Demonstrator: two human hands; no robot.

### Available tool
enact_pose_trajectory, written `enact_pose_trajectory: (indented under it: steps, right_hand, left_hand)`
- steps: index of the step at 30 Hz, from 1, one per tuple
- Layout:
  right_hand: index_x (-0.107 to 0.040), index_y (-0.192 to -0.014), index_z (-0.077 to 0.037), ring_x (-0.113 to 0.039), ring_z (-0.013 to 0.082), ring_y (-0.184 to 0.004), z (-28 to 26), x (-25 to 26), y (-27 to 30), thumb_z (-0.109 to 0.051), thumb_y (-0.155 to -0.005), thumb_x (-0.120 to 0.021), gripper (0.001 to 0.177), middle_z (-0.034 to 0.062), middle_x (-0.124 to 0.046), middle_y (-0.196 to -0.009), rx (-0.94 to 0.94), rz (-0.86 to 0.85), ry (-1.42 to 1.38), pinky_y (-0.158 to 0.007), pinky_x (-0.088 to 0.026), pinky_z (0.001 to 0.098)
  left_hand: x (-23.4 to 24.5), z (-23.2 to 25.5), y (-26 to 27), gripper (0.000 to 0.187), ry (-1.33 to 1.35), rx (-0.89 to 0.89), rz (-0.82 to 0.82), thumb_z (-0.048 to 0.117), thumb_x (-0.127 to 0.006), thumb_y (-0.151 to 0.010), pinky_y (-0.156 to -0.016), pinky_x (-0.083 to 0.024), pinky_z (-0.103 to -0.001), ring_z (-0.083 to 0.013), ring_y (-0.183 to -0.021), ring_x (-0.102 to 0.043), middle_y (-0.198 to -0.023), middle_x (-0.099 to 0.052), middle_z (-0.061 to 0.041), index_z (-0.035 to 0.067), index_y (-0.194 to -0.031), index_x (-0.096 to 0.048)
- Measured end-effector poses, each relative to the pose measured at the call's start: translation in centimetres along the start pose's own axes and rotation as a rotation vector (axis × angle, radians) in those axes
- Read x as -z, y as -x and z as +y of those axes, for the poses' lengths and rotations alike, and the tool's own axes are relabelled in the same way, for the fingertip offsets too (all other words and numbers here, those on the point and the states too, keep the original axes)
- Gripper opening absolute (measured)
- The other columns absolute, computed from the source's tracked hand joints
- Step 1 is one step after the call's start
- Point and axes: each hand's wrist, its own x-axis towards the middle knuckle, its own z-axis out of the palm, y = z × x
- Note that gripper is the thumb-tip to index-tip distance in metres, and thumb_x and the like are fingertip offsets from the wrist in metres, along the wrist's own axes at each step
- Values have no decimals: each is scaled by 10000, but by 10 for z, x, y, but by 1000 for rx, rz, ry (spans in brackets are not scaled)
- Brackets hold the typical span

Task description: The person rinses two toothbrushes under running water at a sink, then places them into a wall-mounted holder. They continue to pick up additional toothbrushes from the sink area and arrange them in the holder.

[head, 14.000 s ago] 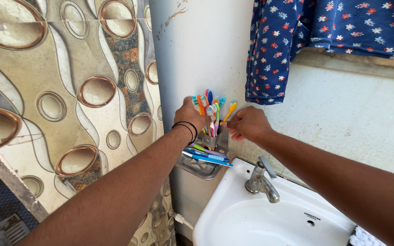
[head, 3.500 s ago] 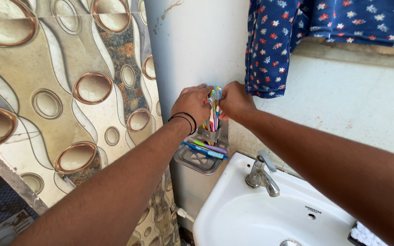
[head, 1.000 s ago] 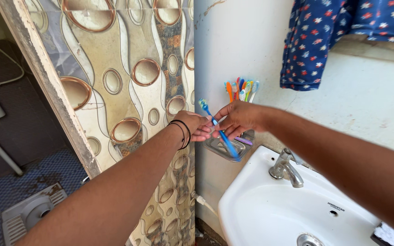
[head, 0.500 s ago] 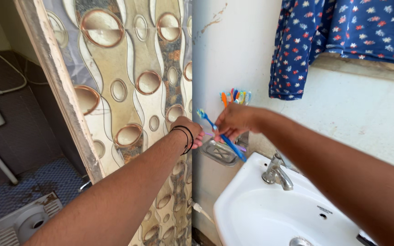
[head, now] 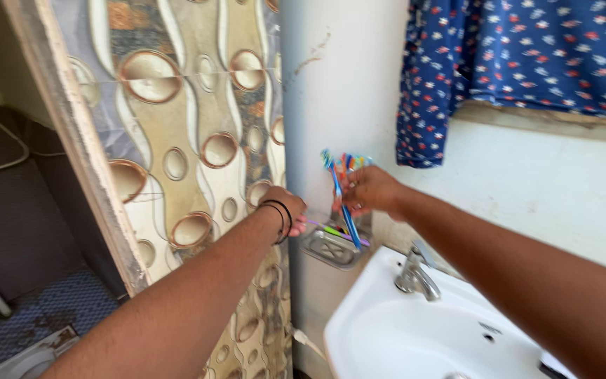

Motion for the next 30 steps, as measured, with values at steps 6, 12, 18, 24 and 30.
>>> enact_pose_trajectory:
  steps: [6, 12, 18, 24, 30]
  right_hand:
    - [-693, -981, -42, -711, 158, -842, 22, 31, -3, -36, -867, -731, 121, 46, -711, -892, 13, 171, -46, -795, -603, 321]
    - [-675, -958, 4, -686, 128, -788, 35, 38, 10, -55, -870, -777, 147, 57, -685, -826, 135, 336, 135, -762, -600, 279]
    - [-670, -1051, -50, -690, 135, -778, 25, 31, 18, -73, -840, -799, 248, 72, -680, -847, 123, 415, 164, -738, -596, 283]
    - [-692, -1057, -50, -729, 134, -836, 25, 22, 15, -95, -840, -802, 248, 64, -748, -901, 134, 430, 261, -786, -573, 303]
    - [-689, -1044, -44, -750, 136, -833, 33, 25, 3, -66, -838, -789, 231, 57, -754, -898, 129, 395, 228, -805, -593, 291]
  left_hand:
    - [-12, 28, 29, 143, -87, -100, -28, 132, -644, -949, -535, -593, -334, -207, -587, -712, -831, -750, -104, 40, -1016, -731]
    - [-32, 46, 55, 514, -718, -680, 165, 88, -683, -881, -1032, -517, -391, -283, -1166, -651, -1277, -689, -119, 216, -1377, -651]
    - [-51, 51, 53, 827, -1081, -865, 13, 96, -631, -868, -1225, -270, -379, -227, -1559, -145, -1695, -165, -47, 156, -1587, -228]
    - [-53, 54, 46, 802, -1154, -824, -75, 95, -544, -912, -1250, -254, -386, -223, -1571, -162, -1708, -140, -79, 123, -1624, -176]
    - [-52, 58, 46, 829, -1245, -731, -146, 117, -563, -922, -1254, -230, -391, -200, -1567, -133, -1718, -75, -43, 167, -1624, -125]
